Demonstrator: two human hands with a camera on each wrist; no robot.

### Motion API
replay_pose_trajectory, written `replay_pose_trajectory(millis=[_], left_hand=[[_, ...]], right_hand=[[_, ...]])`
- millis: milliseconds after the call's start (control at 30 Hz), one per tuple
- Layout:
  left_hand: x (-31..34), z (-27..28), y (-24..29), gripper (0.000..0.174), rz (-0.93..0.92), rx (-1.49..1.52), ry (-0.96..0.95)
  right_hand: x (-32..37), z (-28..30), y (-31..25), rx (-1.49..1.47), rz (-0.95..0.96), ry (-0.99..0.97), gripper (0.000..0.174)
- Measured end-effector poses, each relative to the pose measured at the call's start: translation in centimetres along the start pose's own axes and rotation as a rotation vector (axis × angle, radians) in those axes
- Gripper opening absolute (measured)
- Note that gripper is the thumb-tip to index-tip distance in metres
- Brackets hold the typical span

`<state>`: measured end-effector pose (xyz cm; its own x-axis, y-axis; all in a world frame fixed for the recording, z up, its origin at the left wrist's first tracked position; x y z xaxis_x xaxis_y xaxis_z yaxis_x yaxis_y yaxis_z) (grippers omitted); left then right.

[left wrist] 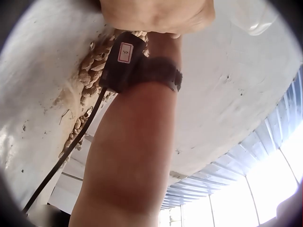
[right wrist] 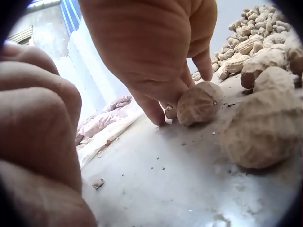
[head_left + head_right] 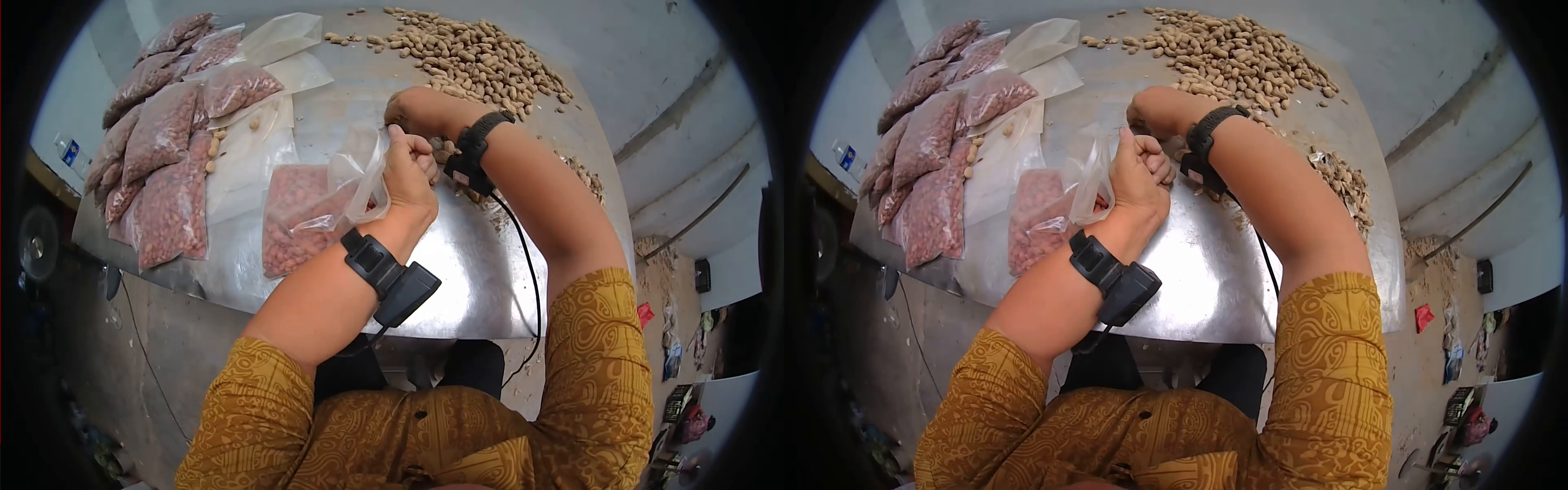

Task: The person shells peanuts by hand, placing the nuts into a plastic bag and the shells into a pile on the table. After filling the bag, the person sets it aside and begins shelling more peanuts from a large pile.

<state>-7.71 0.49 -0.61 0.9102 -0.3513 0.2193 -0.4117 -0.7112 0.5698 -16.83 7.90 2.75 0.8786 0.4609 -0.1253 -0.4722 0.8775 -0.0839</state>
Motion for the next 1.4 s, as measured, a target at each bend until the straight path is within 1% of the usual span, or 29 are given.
replay_pose_trajectory(millis=[67,167,267,367,467,500,533,600,700,800,900,1000,1033,1200,1233,1300,1400], left_hand=[[0.0,0.0,0.0,0.046,0.0,-0.008,0.008],[0.1,-0.1,-0.1,0.046,0.007,-0.025,-0.001],[0.0,-0.1,-0.1,0.046,0.023,-0.034,-0.018],[0.1,-0.1,-0.1,0.046,0.033,-0.031,-0.017],[0.0,-0.1,0.0,0.045,0.027,-0.028,-0.028],[-0.1,-0.1,-0.1,0.045,0.023,-0.027,-0.034],[-0.2,0.0,-0.1,0.045,0.023,-0.036,-0.029],[-0.2,0.0,-0.2,0.044,0.023,-0.057,-0.021],[-0.3,0.1,-0.3,0.044,0.028,-0.078,-0.007],[-0.4,0.0,-0.4,0.044,0.034,-0.064,0.004],[-0.7,0.2,-0.5,0.047,0.009,-0.072,0.01],[-0.7,0.2,-0.5,0.047,0.006,-0.059,0.002],[-0.7,0.2,-0.5,0.046,0.006,-0.061,-0.003],[-0.8,0.0,0.0,0.045,-0.026,-0.057,-0.029],[-1.0,0.1,0.3,0.045,-0.06,-0.069,-0.031],[-1.4,0.1,0.8,0.046,-0.133,-0.094,-0.033],[-1.4,-0.2,1.8,0.048,-0.311,-0.205,-0.073]], right_hand=[[0.8,0.5,-0.3,0.021,-0.013,-0.004,0.022],[2.2,1.2,-0.3,0.031,-0.072,0.013,0.029],[4.6,2.9,-1.7,-0.036,-0.154,-0.002,0.024],[7.0,4.8,-2.7,-0.185,-0.204,0.078,0.018],[9.5,6.4,-1.5,-0.333,-0.248,0.285,0.02],[10.6,6.8,-0.7,-0.379,-0.298,0.287,0.023],[11.8,7.8,-0.6,-0.415,-0.326,0.309,0.021],[14.9,8.4,0.3,-0.664,-0.463,0.332,0.017],[20.0,9.0,2.6,-0.708,-0.607,0.34,0.015],[24.9,9.2,4.8,-0.687,-0.801,0.322,0.015],[28.3,9.4,6.2,-0.615,-0.916,0.27,0.015],[30.0,9.9,6.9,-0.465,-0.898,0.259,0.016],[30.4,10.3,6.8,-0.383,-0.936,0.218,0.019],[30.7,10.9,7.9,-0.041,-0.845,0.169,0.03],[30.4,11.1,8.1,0.038,-0.829,0.16,0.032],[28.7,11.0,8.1,0.056,-0.808,0.135,0.035],[25.3,9.7,7.7,0.05,-0.753,0.115,0.043]])
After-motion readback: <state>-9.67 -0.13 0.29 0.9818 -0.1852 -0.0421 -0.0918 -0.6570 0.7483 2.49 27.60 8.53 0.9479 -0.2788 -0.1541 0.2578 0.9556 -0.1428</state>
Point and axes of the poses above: each hand's wrist, its own x-axis away from the middle knuckle, its own z-axis out of the back of the hand, y = z × x, the point moved 6 cm from there along -x, towards the middle knuckle, and after that the axes turned 8 degrees about y, right-handed, at the moved point
